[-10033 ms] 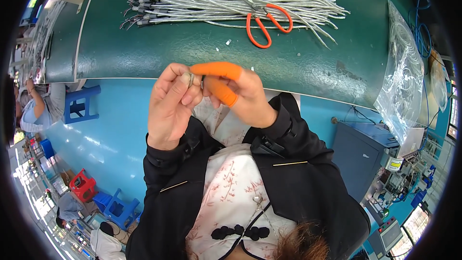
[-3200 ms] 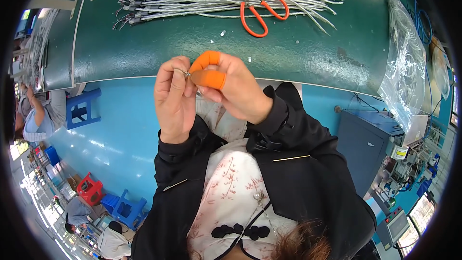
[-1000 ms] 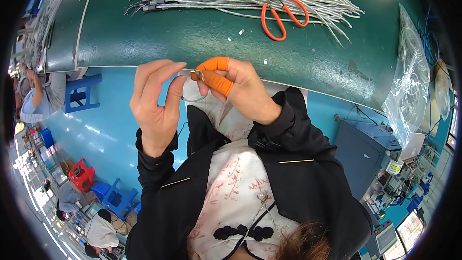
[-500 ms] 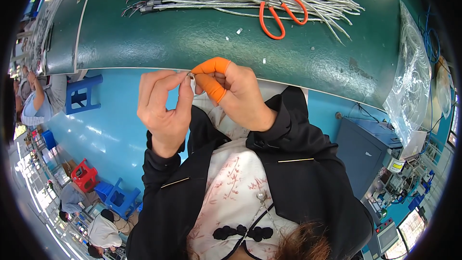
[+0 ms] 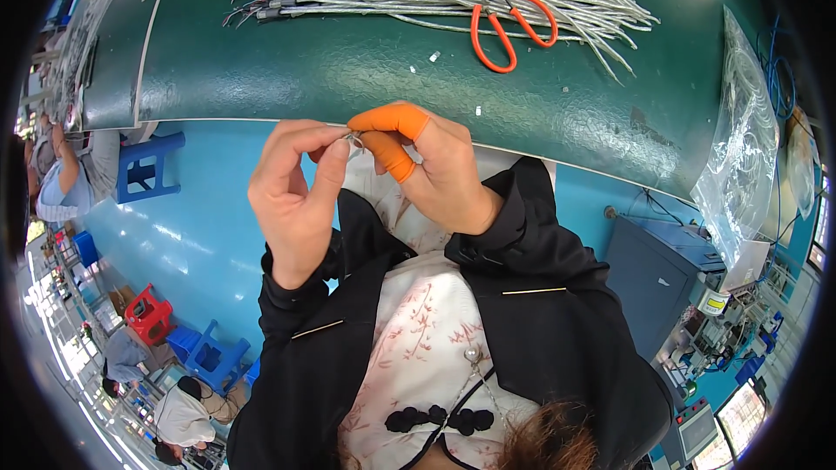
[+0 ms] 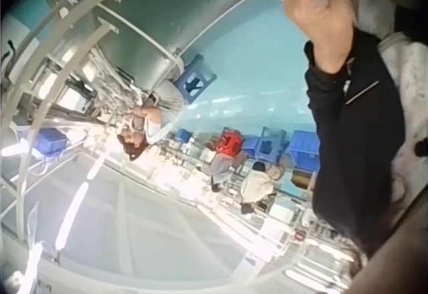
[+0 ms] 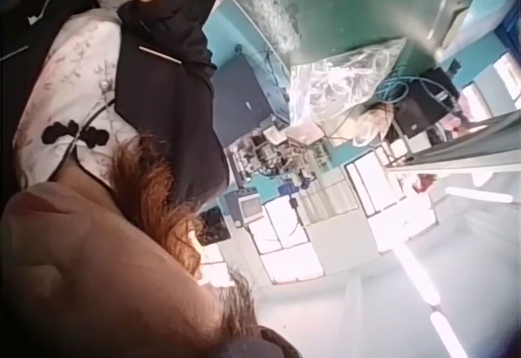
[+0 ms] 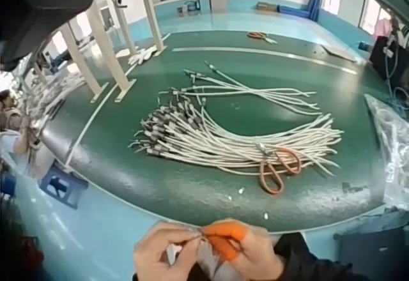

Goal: The person picks up a wire, trims the insulation with shears, and pulls the casing off by hand. They then slide a small metal sleeve onto the wire, press it into place, and place the finished wire onto a pile.

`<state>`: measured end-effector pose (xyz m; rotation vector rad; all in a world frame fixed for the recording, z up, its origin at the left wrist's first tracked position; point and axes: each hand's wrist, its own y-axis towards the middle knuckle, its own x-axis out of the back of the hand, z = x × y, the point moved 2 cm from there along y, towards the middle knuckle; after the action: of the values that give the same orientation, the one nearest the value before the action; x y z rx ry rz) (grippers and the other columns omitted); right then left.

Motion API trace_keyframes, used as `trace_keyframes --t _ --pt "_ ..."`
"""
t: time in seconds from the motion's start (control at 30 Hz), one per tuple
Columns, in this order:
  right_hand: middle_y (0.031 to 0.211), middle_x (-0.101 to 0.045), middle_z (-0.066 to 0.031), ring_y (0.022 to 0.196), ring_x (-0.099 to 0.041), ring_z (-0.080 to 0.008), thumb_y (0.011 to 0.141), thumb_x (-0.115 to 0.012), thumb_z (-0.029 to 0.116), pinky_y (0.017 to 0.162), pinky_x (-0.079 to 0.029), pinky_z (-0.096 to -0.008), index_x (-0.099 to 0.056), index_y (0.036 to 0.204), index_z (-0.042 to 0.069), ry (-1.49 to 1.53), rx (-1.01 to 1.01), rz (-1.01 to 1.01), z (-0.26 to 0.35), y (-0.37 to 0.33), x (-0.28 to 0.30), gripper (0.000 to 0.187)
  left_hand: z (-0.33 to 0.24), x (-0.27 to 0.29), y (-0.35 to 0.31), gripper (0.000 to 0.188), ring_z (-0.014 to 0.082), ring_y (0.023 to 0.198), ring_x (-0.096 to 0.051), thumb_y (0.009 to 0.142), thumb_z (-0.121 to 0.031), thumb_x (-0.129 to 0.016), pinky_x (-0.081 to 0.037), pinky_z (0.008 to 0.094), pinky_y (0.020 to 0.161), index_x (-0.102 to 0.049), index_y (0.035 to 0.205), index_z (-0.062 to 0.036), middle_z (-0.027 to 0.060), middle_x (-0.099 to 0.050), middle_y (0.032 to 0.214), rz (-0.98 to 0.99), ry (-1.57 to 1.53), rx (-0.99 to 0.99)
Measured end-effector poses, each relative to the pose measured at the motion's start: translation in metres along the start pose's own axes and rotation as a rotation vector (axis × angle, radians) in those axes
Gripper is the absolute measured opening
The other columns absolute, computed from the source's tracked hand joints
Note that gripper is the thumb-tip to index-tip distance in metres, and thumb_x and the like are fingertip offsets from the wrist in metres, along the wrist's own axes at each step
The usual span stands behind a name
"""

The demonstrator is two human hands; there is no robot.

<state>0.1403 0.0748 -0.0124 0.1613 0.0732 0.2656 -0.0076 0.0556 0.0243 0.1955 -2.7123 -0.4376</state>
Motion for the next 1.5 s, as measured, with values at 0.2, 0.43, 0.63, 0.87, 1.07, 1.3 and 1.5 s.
trace_keyframes --t 0.2,0.43,0.63,0.87,1.07,1.3,1.5 --pt "0.087 -0.062 -0.01 0.068 -0.059 -0.0151 0.083 -0.061 -0.007 0.059 -0.048 -0.0245 -0.06 0.101 -0.001 -0.249 0.268 0.041 0.006 0.005 0.002 0.019 -0.003 0.014 0.003 0.016 0.017 0.072 -0.059 0.076 0.004 -0.067 -0.048 0.0269 0.065 -0.065 0.092 0.0006 0.0093 -0.062 0.087 0.156 -0.074 0.072" --pt "0.089 -0.062 -0.0131 0.072 -0.062 -0.0227 0.075 -0.066 -0.01 0.062 -0.05 -0.0283 -0.06 0.097 -0.003 -0.395 0.499 0.069 0.008 0.009 0.001 0.024 -0.005 0.022 0.004 0.014 0.0168 0.074 -0.059 0.075 0.005 -0.067 -0.048 0.0269 0.065 -0.065 0.088 0.0005 0.0083 -0.062 0.083 0.229 -0.013 0.075" --pt "0.092 -0.062 -0.0131 0.072 -0.061 -0.0239 0.071 -0.067 -0.008 0.061 -0.05 -0.0299 -0.06 0.097 -0.003 -0.517 0.59 0.146 0.006 0.007 0.002 0.027 -0.004 0.027 0.006 0.01 0.0154 0.073 -0.059 0.074 0.003 -0.065 -0.046 0.0245 0.064 -0.064 0.084 0.0005 0.0066 -0.061 0.077 0.341 0.104 0.07" --pt "0.1 -0.058 -0.0172 0.07 -0.059 -0.0247 0.068 -0.067 -0.004 0.058 -0.049 -0.0297 -0.061 0.098 -0.006 -0.653 0.713 0.384 0.01 0.0 0.007 0.03 0.021 0.029 0.004 0.006 0.011 0.066 -0.052 0.078 -0.002 -0.06 -0.041 0.021 0.059 -0.062 0.082 0.002 0.003 -0.059 0.075 0.594 -0.271 0.683" --pt "0.102 -0.056 -0.0196 0.07 -0.059 -0.026 0.067 -0.067 -0.004 0.058 -0.05 -0.0318 -0.061 0.098 -0.009 -0.672 0.768 0.485 0.007 -0.007 0.007 0.033 0.054 0.02 -0.012 0.008 0.0071 0.063 -0.046 0.082 -0.004 -0.057 -0.037 0.0195 0.055 -0.06 0.081 0.0029 0.003 -0.057 0.075 0.703 -0.828 1.173" --pt "0.1 -0.059 -0.0154 0.071 -0.06 -0.0207 0.074 -0.065 -0.009 0.059 -0.05 -0.0285 -0.062 0.094 -0.006 -0.553 0.455 0.306 0.021 0.004 0.022 0.021 0.058 -0.009 -0.055 0.009 0.0071 0.064 -0.047 0.085 -0.005 -0.055 -0.037 0.0184 0.056 -0.06 0.083 0.0026 0.0035 -0.056 0.076 1.043 -1.25 1.426" --pt "0.097 -0.06 -0.0115 0.07 -0.058 -0.0118 0.082 -0.062 -0.007 0.06 -0.047 -0.023 -0.062 0.095 -0.004 -0.158 0.088 0.157 0.012 0.007 0.024 0.013 0.036 0.007 -0.032 0.008 0.0093 0.067 -0.046 0.089 -0.004 -0.054 -0.038 0.0229 0.06 -0.057 0.091 0.0027 0.0039 -0.055 0.077 0.597 -0.687 0.884"
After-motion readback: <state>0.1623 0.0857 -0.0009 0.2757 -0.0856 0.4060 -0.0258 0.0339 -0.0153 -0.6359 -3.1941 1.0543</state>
